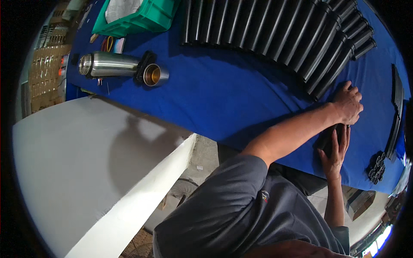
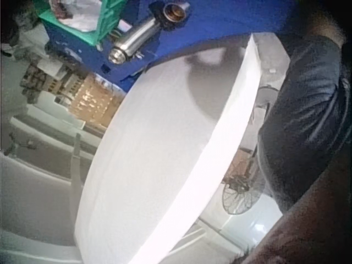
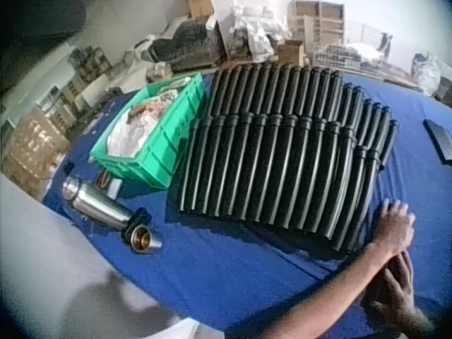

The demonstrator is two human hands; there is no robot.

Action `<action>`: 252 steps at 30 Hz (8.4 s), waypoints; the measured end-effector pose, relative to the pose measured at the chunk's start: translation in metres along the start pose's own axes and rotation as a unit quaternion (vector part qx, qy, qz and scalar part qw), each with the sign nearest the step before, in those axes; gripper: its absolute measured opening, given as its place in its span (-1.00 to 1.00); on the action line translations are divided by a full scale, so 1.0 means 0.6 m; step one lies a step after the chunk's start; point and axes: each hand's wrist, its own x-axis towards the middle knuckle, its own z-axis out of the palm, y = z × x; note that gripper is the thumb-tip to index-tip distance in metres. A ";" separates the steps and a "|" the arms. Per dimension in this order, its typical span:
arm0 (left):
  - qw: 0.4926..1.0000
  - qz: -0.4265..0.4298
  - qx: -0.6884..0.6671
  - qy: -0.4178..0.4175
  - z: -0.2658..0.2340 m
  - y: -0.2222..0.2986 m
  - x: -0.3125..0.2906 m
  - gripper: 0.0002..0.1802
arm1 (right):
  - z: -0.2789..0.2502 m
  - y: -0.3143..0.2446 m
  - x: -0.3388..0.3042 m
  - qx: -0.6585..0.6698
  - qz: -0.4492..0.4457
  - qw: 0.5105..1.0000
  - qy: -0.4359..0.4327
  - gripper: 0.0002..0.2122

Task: Manually assemble small black cylindrical parts with end caps.

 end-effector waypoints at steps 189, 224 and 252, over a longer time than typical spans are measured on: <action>0.994 0.089 0.016 0.059 0.002 0.075 -0.144 -0.21 | -0.046 0.153 -0.072 0.035 0.123 0.976 0.176 -0.30; 0.997 0.049 -0.016 0.064 -0.020 0.066 -0.133 -0.33 | -0.161 0.280 -0.194 -0.187 0.267 0.911 0.251 -0.49; 0.994 0.033 -0.038 0.095 -0.016 0.065 -0.135 -0.44 | -0.197 0.281 -0.139 -0.187 0.188 0.926 0.267 -0.67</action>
